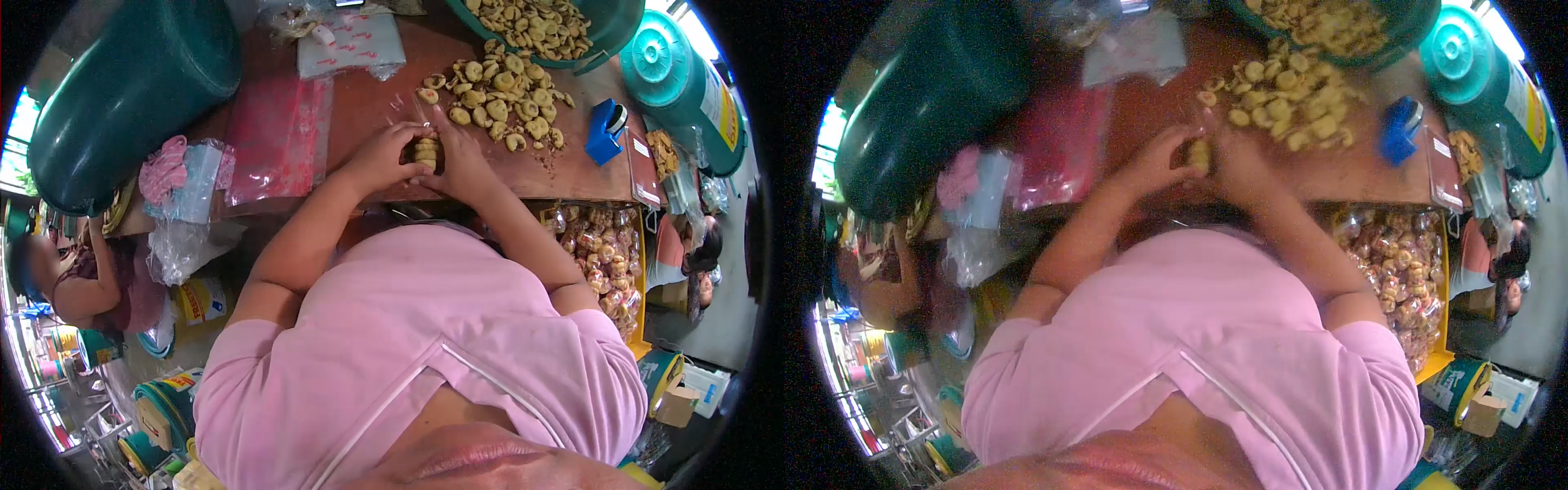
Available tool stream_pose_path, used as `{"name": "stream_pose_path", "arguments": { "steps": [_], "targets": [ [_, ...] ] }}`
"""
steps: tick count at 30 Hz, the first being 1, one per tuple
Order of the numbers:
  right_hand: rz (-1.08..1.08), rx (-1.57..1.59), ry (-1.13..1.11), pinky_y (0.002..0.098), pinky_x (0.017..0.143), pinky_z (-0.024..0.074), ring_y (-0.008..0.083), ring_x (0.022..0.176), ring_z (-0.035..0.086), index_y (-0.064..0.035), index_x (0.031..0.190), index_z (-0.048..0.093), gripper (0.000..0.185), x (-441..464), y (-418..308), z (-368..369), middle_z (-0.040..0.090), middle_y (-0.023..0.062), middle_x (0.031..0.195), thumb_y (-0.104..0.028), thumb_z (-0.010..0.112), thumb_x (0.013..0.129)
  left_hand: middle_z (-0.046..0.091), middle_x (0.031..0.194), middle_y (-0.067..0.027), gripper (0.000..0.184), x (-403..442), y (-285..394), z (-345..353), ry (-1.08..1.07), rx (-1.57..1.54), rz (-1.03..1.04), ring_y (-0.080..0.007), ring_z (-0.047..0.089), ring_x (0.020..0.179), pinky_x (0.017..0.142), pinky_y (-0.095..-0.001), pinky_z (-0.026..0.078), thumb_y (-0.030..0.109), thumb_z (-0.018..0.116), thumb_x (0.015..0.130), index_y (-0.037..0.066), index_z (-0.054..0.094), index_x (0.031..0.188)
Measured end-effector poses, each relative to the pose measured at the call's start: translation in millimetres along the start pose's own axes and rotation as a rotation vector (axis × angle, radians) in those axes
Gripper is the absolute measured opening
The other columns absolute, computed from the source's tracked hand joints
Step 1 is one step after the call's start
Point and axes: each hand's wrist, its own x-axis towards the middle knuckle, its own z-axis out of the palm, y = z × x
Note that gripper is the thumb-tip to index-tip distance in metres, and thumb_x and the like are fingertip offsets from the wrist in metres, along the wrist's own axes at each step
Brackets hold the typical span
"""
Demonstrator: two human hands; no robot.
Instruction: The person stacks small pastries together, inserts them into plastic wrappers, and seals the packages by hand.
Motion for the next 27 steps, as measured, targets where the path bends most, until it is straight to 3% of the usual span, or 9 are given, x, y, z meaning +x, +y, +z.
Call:
{"name": "stream_pose_path", "arguments": {
  "steps": [6, 12, 14, 16, 18, 21, 24, 27],
  "targets": [
    [0.034, -0.279, -0.257, 0.0516, 0.111, 0.0363, 0.0375, 0.132, 0.046, -0.0170, 0.156, 0.037, 0.103, -44.7, -19.5, -49.9, 0.047, 0.0167, 0.145, -0.038, 0.088, 0.070, 0.061, 0.134, -0.0162, 0.067, 3.3, 6.2, -15.1, -0.047, -0.068, 0.003, -0.0295, 0.059, 0.123, 0.106, -0.0399, 0.047, 0.029, 0.085, 0.079, 0.005, 0.059, 0.136],
    [-0.007, -0.277, -0.175, 0.0480, 0.100, 0.0436, 0.0361, 0.120, 0.054, -0.0122, 0.120, 0.071, 0.042, -78.6, 16.8, -56.4, 0.059, 0.0112, 0.129, -0.018, 0.080, 0.079, 0.062, 0.135, -0.0141, 0.066, 6.1, 12.6, -20.4, -0.098, -0.183, -0.053, -0.0241, 0.063, 0.119, 0.104, -0.0361, 0.049, 0.026, 0.085, 0.080, 0.005, 0.058, 0.137],
    [0.232, -0.150, -0.092, 0.0469, 0.093, 0.0479, 0.0369, 0.111, 0.059, -0.0090, 0.110, 0.073, 0.030, -74.8, 14.4, -54.9, 0.063, 0.0127, 0.122, -0.012, 0.076, 0.081, 0.061, 0.135, -0.0138, 0.066, 6.6, 12.0, -19.6, -0.091, -0.226, -0.021, -0.0239, 0.062, 0.119, 0.104, -0.0359, 0.049, 0.026, 0.085, 0.080, 0.005, 0.058, 0.137],
    [0.267, -0.125, -0.039, 0.0458, 0.085, 0.0511, 0.0390, 0.102, 0.062, -0.0065, 0.104, 0.073, 0.022, -68.2, 18.4, -55.1, 0.066, 0.0145, 0.115, -0.007, 0.073, 0.082, 0.061, 0.135, -0.0146, 0.067, 6.0, 10.7, -18.5, -0.107, -0.245, -0.041, -0.0246, 0.061, 0.121, 0.105, -0.0368, 0.048, 0.026, 0.085, 0.080, 0.005, 0.058, 0.138],
    [0.099, -0.199, -0.022, 0.0450, 0.078, 0.0531, 0.0422, 0.092, 0.063, -0.0047, 0.102, 0.071, 0.018, -60.9, 23.2, -57.1, 0.067, 0.0165, 0.108, -0.003, 0.069, 0.084, 0.060, 0.136, -0.0151, 0.067, 5.3, 6.6, -17.0, -0.101, -0.216, -0.045, -0.0254, 0.060, 0.122, 0.107, -0.0377, 0.047, 0.027, 0.084, 0.080, 0.006, 0.058, 0.138],
    [0.236, -0.130, -0.057, 0.0414, 0.073, 0.0537, 0.0354, 0.084, 0.066, -0.0029, 0.096, 0.069, 0.007, -48.0, 5.4, -68.7, 0.068, 0.0145, 0.097, -0.005, 0.067, 0.090, 0.060, 0.135, -0.0152, 0.066, 2.1, 3.7, -14.0, -0.080, -0.166, -0.054, -0.0263, 0.059, 0.123, 0.108, -0.0386, 0.045, 0.028, 0.083, 0.080, 0.008, 0.058, 0.138],
    [0.336, 0.045, -0.048, 0.0343, 0.073, 0.0529, 0.0208, 0.082, 0.066, -0.0019, 0.096, 0.066, 0.008, -33.2, 9.1, -58.1, 0.067, 0.0082, 0.091, -0.009, 0.063, 0.098, 0.059, 0.135, -0.0145, 0.065, -0.6, 8.6, -16.6, -0.086, -0.226, -0.079, -0.0264, 0.058, 0.122, 0.108, -0.0384, 0.045, 0.028, 0.083, 0.080, 0.009, 0.059, 0.138],
    [0.264, 0.362, 0.004, 0.0277, 0.074, 0.0512, 0.0100, 0.083, 0.061, -0.0016, 0.102, 0.063, 0.011, -25.9, 23.6, -41.3, 0.066, 0.0033, 0.091, -0.011, 0.058, 0.103, 0.059, 0.133, -0.0135, 0.064, 6.0, 0.6, -13.2, -0.115, -0.271, -0.052, -0.0252, 0.059, 0.120, 0.106, -0.0375, 0.046, 0.025, 0.083, 0.081, 0.008, 0.059, 0.138]
  ]
}}
